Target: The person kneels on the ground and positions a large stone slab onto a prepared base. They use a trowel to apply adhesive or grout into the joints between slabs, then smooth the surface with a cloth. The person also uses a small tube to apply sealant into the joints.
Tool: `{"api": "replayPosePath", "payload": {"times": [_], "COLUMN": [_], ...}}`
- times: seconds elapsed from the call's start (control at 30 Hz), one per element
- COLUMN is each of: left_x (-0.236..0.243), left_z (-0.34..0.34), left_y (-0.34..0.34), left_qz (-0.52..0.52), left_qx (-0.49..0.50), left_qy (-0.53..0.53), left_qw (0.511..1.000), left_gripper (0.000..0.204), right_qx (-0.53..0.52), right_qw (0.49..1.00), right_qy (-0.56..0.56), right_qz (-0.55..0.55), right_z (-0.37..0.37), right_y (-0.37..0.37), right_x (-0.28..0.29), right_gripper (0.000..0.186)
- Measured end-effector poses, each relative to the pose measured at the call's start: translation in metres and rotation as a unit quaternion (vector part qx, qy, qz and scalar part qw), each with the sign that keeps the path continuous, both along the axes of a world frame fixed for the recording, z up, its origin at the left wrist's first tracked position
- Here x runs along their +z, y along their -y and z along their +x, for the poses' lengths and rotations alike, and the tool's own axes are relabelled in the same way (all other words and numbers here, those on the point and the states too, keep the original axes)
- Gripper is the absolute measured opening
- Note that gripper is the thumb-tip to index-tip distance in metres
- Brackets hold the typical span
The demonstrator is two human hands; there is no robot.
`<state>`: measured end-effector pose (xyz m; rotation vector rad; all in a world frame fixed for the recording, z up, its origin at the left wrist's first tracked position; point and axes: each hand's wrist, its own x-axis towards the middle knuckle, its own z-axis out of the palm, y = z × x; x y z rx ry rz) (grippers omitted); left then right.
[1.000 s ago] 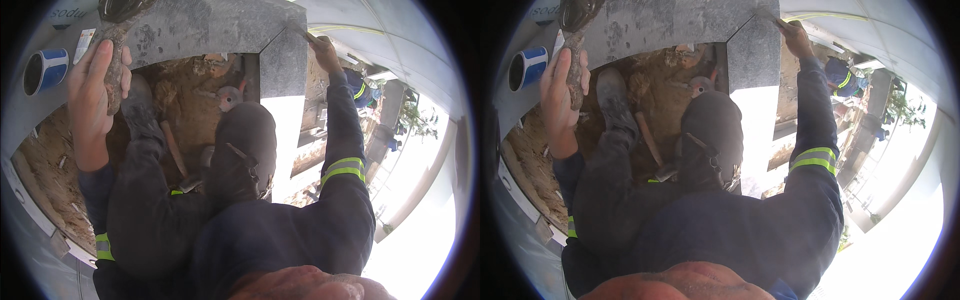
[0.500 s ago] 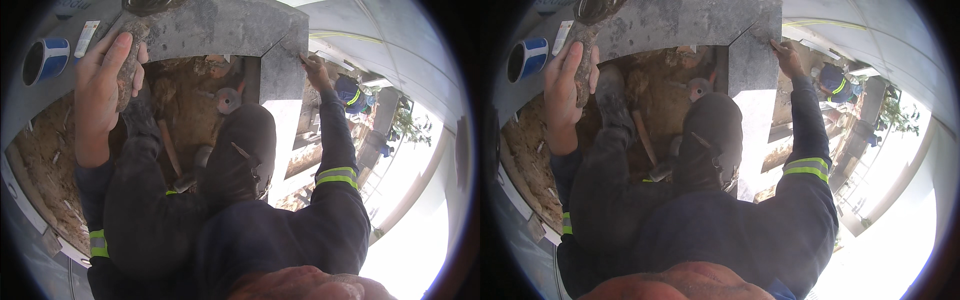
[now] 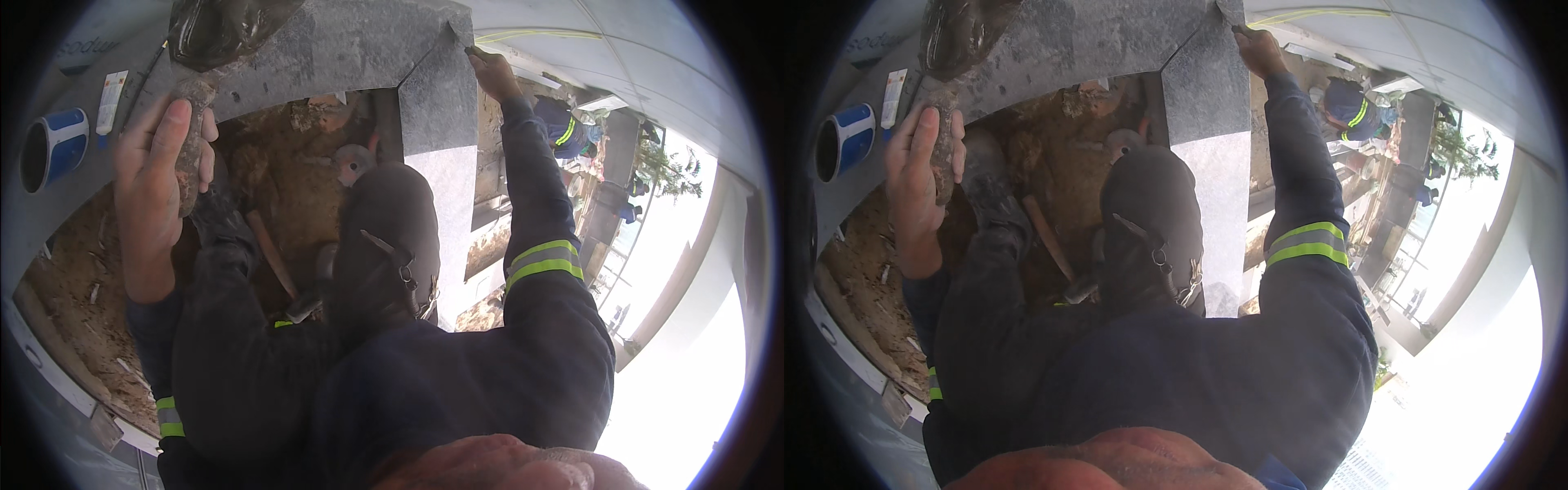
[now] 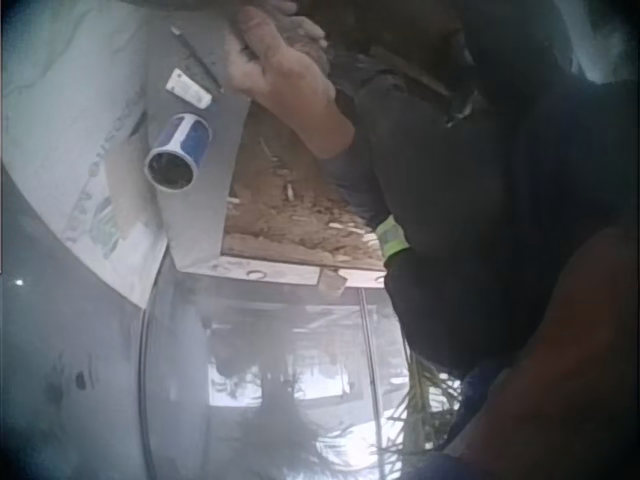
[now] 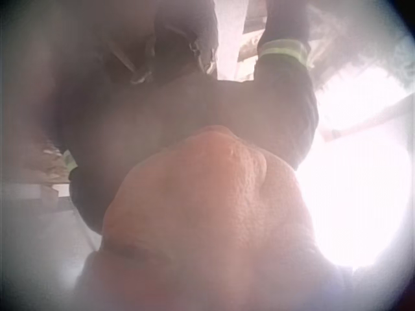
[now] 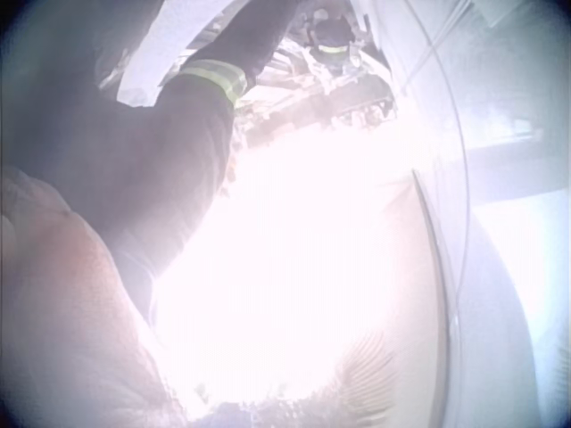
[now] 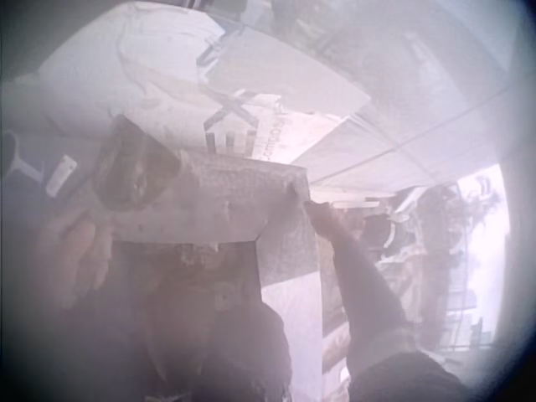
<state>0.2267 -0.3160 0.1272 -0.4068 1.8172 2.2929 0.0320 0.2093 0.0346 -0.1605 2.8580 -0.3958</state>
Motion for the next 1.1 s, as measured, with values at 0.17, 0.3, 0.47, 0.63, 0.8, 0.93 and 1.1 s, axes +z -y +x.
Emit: {"api": "replayPosePath", "payload": {"times": [0.17, 0.3, 0.47, 0.63, 0.8, 0.93, 1.1], "left_x": [-0.003, -0.002, -0.003, -0.004, -0.001, 0.000, -0.002], "left_z": [-0.008, -0.015, -0.014, -0.009, -0.005, -0.007, -0.007], "left_y": [-0.002, -0.007, -0.007, 0.004, 0.004, -0.001, -0.006], "left_qz": [0.039, 0.039, 0.022, 0.018, 0.018, 0.034, 0.017], "left_qx": [0.008, -0.019, -0.032, -0.043, -0.009, -0.023, -0.053], "left_qy": [-0.003, -0.017, 0.001, -0.015, -0.005, -0.019, 0.001], "left_qw": [0.999, 0.999, 0.999, 0.999, 1.000, 0.999, 0.998], "left_gripper": [0.032, 0.031, 0.031, 0.031, 0.032, 0.034, 0.034], "right_qx": [-0.003, 0.031, 0.053, 0.098, 0.077, 0.113, 0.078], "right_qw": [0.996, 0.997, 0.998, 0.995, 0.995, 0.984, 0.997], "right_qy": [0.054, 0.062, 0.034, -0.009, 0.061, 0.102, -0.015], "right_qz": [0.065, 0.024, -0.026, 0.009, 0.004, 0.090, -0.022], "right_z": [0.055, 0.082, 0.049, 0.045, 0.069, 0.060, 0.016], "right_y": [0.020, 0.028, 0.009, -0.009, -0.033, -0.048, -0.042], "right_x": [0.014, 0.038, 0.047, -0.010, -0.024, 0.013, 0.023], "right_gripper": [0.038, 0.036, 0.040, 0.043, 0.046, 0.045, 0.039]}}
